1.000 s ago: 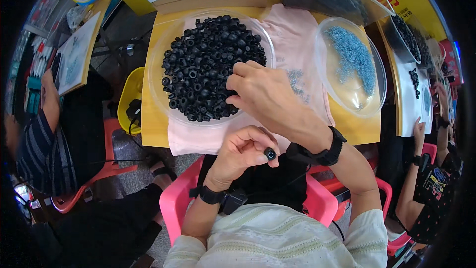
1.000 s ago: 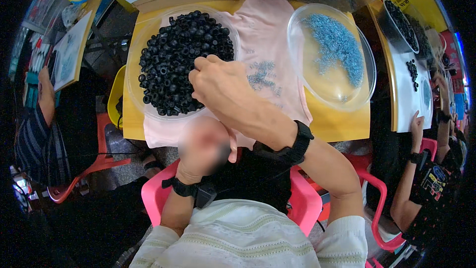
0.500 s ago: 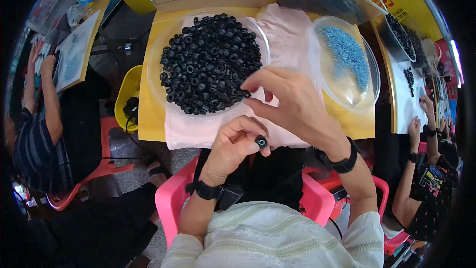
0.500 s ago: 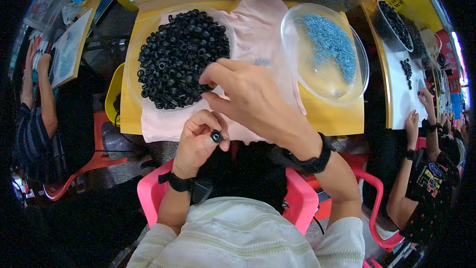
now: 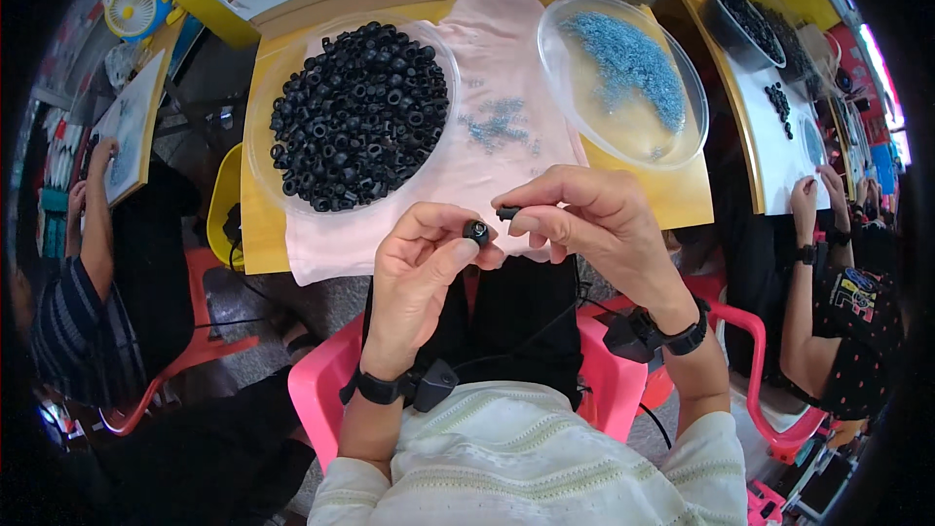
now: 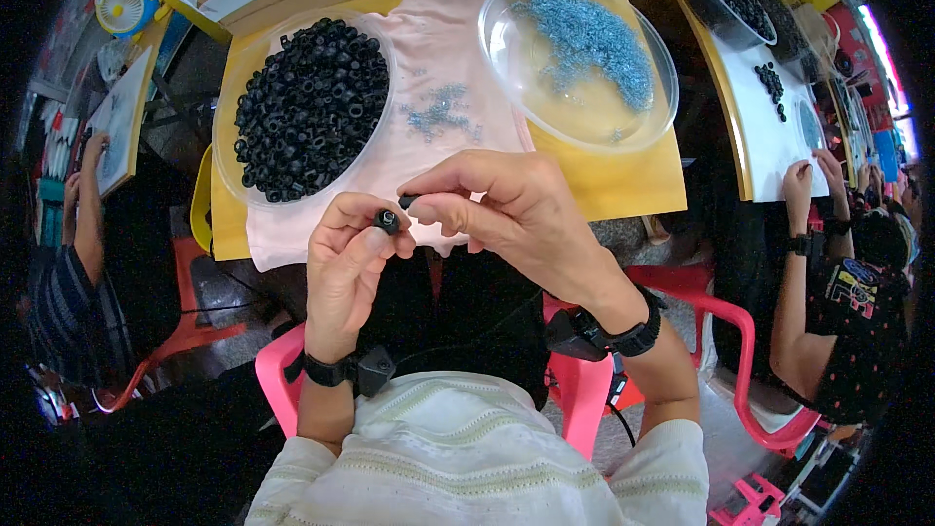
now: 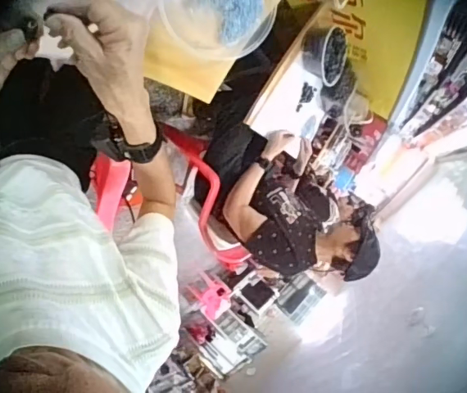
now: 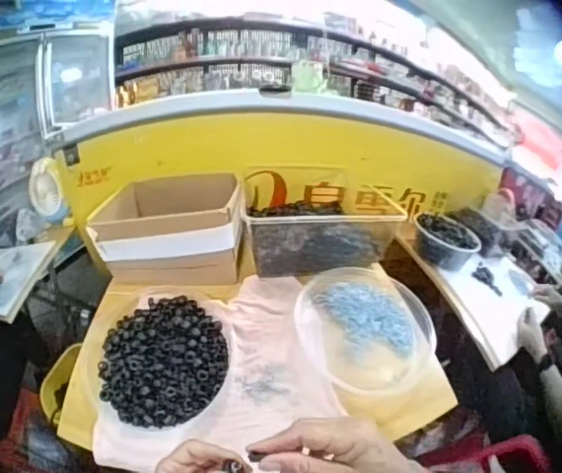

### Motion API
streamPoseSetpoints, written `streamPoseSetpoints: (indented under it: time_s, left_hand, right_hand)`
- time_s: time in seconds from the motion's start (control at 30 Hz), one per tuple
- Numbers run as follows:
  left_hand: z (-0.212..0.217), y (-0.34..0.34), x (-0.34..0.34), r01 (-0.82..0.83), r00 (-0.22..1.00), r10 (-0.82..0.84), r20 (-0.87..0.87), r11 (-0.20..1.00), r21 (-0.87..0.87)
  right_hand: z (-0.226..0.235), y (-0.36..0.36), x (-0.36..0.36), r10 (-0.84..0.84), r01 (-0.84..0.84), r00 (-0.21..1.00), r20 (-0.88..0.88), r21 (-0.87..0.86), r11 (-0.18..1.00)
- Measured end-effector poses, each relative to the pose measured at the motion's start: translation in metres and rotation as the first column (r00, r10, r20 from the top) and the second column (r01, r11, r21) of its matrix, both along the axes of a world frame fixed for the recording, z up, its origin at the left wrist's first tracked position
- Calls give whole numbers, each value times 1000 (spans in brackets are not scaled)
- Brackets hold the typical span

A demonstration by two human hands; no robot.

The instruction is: Assembling small black plastic components with white inserts by hand.

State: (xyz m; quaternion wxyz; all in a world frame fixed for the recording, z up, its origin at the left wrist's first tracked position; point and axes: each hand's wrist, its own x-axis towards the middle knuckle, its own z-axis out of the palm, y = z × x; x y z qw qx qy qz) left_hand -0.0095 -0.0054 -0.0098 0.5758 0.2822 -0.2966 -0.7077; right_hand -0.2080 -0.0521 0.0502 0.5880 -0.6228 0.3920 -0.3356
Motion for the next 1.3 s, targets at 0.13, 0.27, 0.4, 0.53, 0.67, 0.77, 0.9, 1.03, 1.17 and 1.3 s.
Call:
streamPoseSetpoints:
  time_s: [0.13,0.27,0.4,0.53,0.67,0.77,0.9,1.03,1.17,1.3]
  left_hand:
    - [2,4,-2,-18,999,19,47,1000,-12]
    - [9,7,-8,-56,991,63,120,997,-58]
    - [13,10,-11,-88,968,110,225,991,-105]
    - [14,11,-15,-87,961,121,248,986,-145]
    - [13,10,-16,-85,960,114,255,989,-122]
    - [11,9,-17,-96,956,119,269,991,-95]
    - [9,8,-16,-85,971,94,221,995,-51]
    - [8,8,-11,-75,986,75,148,997,-3]
    - [8,8,-8,-71,991,67,116,997,28]
    - [7,6,-9,-56,989,54,137,998,14]
  right_hand:
    - [6,5,-1,38,-41,999,-38,-91,995]
    - [5,7,-2,46,-68,994,-104,-217,974]
    - [5,7,-4,38,-83,988,-152,-304,949]
    - [8,8,-5,40,-85,986,-164,-279,956]
    - [7,9,-4,-1,-22,991,-132,-177,984]
    - [6,11,-1,-42,39,996,-72,-45,998]
    - [-3,12,2,-73,71,997,34,58,996]
    - [-7,9,1,-95,57,978,188,200,978]
    - [-9,7,0,-100,64,977,188,192,979]
    - [-12,8,5,-82,63,983,163,122,991]
